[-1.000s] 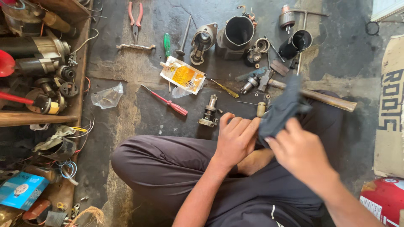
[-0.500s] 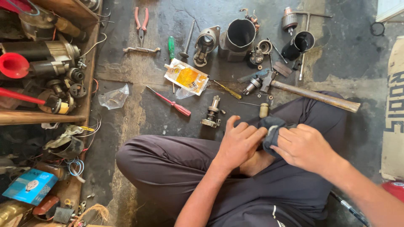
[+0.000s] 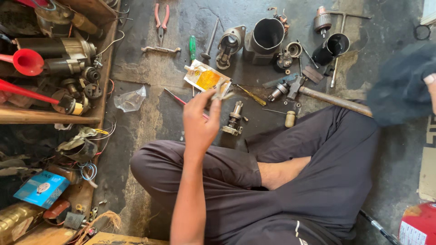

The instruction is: The person sits on the floor and cleans a small metal part with a dark cloth. They then insert the part into a cylindrical motor component, apply oil from a bottle, and rotate the internal mechanism. The person wipes the assembly with a pink cloth and continues to handle the motor parts.

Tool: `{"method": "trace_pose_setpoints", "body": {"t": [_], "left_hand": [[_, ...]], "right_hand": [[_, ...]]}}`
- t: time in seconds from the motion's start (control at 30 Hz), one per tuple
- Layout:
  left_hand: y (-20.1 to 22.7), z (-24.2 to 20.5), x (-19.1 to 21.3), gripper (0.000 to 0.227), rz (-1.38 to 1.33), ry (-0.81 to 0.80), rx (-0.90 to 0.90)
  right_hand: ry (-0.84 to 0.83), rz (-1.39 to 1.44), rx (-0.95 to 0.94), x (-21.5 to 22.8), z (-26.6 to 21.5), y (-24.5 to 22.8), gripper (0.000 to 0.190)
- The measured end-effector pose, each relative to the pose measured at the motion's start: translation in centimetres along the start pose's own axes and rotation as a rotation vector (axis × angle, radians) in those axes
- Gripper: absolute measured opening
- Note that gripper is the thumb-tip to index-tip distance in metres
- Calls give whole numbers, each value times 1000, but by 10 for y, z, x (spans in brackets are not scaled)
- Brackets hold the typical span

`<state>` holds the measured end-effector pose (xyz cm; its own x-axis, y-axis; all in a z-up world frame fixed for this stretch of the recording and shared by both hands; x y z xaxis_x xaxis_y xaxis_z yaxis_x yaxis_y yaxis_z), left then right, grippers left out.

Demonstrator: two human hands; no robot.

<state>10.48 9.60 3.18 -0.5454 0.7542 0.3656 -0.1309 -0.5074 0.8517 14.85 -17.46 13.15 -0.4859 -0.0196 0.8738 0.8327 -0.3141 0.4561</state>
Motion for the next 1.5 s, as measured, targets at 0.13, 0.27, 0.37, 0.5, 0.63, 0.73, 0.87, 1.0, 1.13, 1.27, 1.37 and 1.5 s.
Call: {"method": "trace_pose_setpoints", "body": {"t": [0.13,0.27,0.37,0.5,0.63,0.73,0.87,1.0,1.13,1.27,1.37,1.5], "left_hand": [[-13,-24,-46,29,-170,-150,261],[-15,-79,-100,32,-265,-317,459],[13,-103,-112,26,131,-384,31],[15,-113,-103,37,158,-516,-27],[-16,-89,-70,39,299,-498,-94],[-68,-84,-59,58,679,-588,-44],[-139,-105,-69,94,766,-716,364],[-163,-116,-86,93,850,-697,411],[-159,-106,-82,85,739,-548,540],[-125,-79,-68,72,499,-324,455],[-105,-69,-64,66,348,-326,375],[-98,-59,-75,61,132,-394,244]], "right_hand": [[161,-18,-531,26,-30,18,16],[102,1032,-1368,-82,-71,-50,29],[74,1863,-1654,-175,-65,-150,39],[304,2416,-1960,-221,-77,-207,33],[167,2159,-2059,-227,-102,-197,42],[151,2078,-1903,-227,-99,-180,42],[201,1986,-1755,-228,-87,-181,42],[301,2015,-1745,-225,-82,-191,29],[399,1939,-1691,-215,-89,-181,26],[580,1826,-1627,-197,-92,-167,27],[606,1782,-1596,-187,-90,-161,31],[557,1779,-1596,-190,-87,-158,34]]}}
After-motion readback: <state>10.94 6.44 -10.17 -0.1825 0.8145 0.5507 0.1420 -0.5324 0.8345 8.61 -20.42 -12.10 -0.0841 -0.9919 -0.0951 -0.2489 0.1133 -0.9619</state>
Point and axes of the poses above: each hand's wrist, its own z-axis towards the middle knuckle, its own x-axis out of the back of the hand, y = z × x, the point moved 8 cm from there along z, towards the middle knuckle, and after that the axes turned 12 degrees about y, right-handed, at the moved point
